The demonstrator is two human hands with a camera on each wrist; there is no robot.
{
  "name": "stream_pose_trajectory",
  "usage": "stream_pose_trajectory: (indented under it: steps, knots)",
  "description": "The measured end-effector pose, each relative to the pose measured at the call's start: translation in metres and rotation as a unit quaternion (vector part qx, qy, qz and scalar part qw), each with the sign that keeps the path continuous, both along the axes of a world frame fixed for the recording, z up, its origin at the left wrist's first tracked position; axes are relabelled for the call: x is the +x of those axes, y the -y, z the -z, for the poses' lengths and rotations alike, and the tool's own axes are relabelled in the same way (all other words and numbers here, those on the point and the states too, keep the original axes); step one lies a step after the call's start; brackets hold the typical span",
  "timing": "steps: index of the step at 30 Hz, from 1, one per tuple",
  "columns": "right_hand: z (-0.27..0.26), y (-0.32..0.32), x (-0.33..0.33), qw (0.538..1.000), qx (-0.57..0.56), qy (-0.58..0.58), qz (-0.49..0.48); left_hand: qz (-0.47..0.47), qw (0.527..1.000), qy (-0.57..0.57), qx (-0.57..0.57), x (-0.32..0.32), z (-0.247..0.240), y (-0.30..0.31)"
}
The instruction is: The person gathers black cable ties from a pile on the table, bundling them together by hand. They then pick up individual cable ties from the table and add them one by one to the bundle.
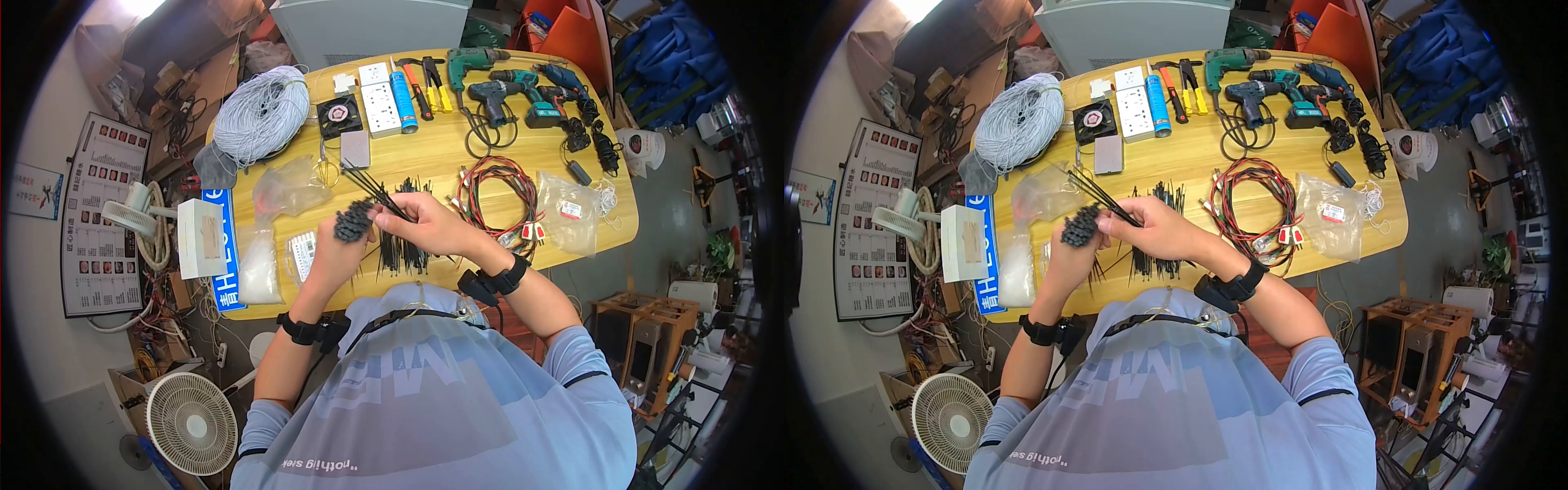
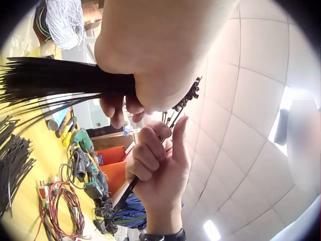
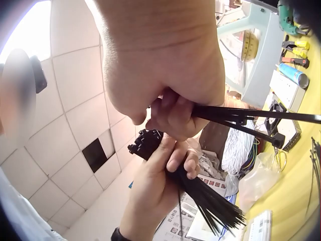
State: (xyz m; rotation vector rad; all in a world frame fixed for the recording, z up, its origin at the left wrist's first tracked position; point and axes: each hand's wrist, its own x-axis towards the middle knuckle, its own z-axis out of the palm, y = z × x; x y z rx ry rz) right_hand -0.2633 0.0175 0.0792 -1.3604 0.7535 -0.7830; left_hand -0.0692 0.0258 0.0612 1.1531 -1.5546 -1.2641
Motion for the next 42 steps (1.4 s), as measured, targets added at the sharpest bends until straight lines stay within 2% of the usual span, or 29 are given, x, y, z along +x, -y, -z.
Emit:
stream_pose_trajectory:
  steps: [1, 2, 4, 9, 12, 20, 30, 35, 39, 42]
  knots:
    - [-0.001, 0.000, 0.000, 1.000, 0.019, 0.006, -0.005, -0.036, 0.997, -0.039, 0.061, -0.001, 0.000, 0.001]
    - [-0.001, -0.001, -0.002, 1.000, 0.018, 0.005, -0.005, -0.035, 0.997, -0.040, 0.060, 0.000, -0.002, 0.003]
    - [0.001, -0.002, -0.007, 0.998, 0.057, -0.007, 0.014, -0.130, 0.986, -0.051, 0.088, 0.004, -0.014, 0.006]
    - [0.002, -0.004, -0.004, 0.996, 0.092, 0.020, 0.001, -0.100, 0.985, -0.117, 0.082, 0.001, -0.023, 0.005]
    - [0.002, -0.004, 0.004, 0.995, 0.096, 0.034, -0.010, -0.116, 0.964, -0.214, 0.106, -0.012, -0.024, 0.005]
    - [0.002, -0.005, 0.014, 0.997, 0.059, 0.048, -0.015, -0.088, 0.962, -0.234, 0.108, -0.026, -0.027, 0.006]
    - [0.007, -0.007, 0.014, 0.999, 0.036, 0.008, -0.002, -0.145, 0.957, -0.242, 0.065, -0.017, -0.029, 0.011]
    - [0.012, -0.012, 0.002, 0.987, 0.161, 0.022, -0.005, -0.203, 0.949, -0.242, 0.001, 0.012, -0.035, 0.028]
    - [0.015, -0.011, -0.008, 0.991, 0.131, 0.017, 0.004, -0.178, 0.960, -0.217, -0.002, 0.023, -0.035, 0.028]
    - [0.023, -0.008, -0.008, 0.996, 0.086, -0.020, -0.002, -0.201, 0.950, -0.240, -0.005, 0.023, -0.035, 0.031]
